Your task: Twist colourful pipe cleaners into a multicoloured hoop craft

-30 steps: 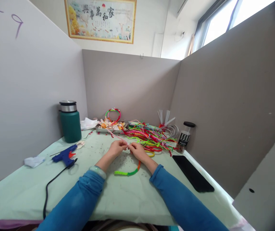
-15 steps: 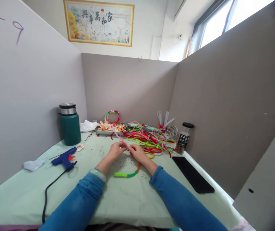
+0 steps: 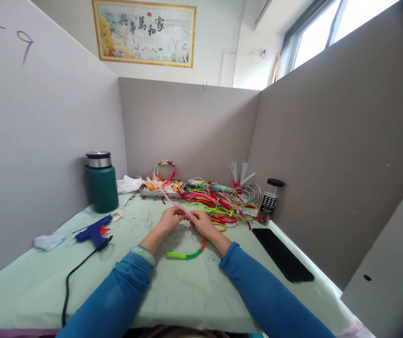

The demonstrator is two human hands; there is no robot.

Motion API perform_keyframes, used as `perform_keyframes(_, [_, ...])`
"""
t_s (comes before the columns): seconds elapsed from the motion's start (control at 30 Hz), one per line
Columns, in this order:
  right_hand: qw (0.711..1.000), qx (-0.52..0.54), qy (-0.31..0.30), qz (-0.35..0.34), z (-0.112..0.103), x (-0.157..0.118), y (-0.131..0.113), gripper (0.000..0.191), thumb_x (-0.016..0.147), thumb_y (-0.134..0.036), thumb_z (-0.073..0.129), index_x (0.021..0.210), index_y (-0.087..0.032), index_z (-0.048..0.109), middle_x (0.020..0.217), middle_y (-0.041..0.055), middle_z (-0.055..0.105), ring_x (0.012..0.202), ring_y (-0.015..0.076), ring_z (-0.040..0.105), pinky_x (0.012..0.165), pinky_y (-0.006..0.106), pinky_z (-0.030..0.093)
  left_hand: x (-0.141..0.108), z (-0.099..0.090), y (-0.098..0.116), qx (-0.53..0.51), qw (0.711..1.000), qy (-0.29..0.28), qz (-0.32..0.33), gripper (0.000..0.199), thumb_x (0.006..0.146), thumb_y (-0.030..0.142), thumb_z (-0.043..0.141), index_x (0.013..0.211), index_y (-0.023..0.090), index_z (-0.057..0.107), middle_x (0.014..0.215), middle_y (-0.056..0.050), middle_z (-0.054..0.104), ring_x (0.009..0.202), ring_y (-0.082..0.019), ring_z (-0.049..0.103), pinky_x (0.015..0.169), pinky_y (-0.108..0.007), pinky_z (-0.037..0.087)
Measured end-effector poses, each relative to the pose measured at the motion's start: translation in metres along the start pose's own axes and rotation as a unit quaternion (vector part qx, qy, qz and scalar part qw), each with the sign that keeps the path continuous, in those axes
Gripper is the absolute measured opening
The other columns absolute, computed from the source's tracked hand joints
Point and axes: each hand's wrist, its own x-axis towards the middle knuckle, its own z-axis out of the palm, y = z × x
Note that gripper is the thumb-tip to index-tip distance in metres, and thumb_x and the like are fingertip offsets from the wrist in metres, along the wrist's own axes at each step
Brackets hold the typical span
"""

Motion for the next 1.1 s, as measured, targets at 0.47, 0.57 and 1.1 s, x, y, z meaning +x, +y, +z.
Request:
perform_keyframes(0.47, [1.000,-0.006,-0.012,-0.003,0.000,-0.001,-0.001,0.026,0.082,-0.029,0.048,0.060,-0.017,0.052,0.053,-0.0026,0.051,0.051,0.0102,0.043,0.050,0.021,0.029,-0.008,0.000,0.011,-0.175,0.974,-0.056,-0.132,0.013,0.075,0.025,0.054,0.082,0.014,0.056,0.066,0.002,0.059,0.032,-0.002,0.026,0.034,-0.020,0.023])
perform_keyframes(0.57, [1.000,-0.003,-0.011,-0.005,0.000,-0.001,0.000,0.025,0.082,-0.028,0.048,0.060,-0.017,0.052,0.054,-0.0024,0.051,0.051,0.0103,0.043,0.050,0.021,0.029,-0.009,0.000,0.011,-0.175,0.975,-0.060,-0.126,0.019,0.075,0.031,0.058,0.083,0.014,0.055,0.067,0.002,0.059,0.033,-0.002,0.027,0.034,-0.020,0.022])
perform_keyframes(1.1, [1.000,-0.023,-0.018,0.007,0.000,0.001,0.000,0.026,0.082,-0.029,0.049,0.060,-0.016,0.054,0.056,-0.0012,0.054,0.053,0.0107,0.045,0.051,0.022,0.030,0.001,0.002,-0.005,0.026,1.000,-0.003,0.006,0.007,0.066,0.018,0.063,0.072,0.014,0.062,0.072,-0.004,0.068,0.072,-0.016,0.062,0.067,-0.025,0.045])
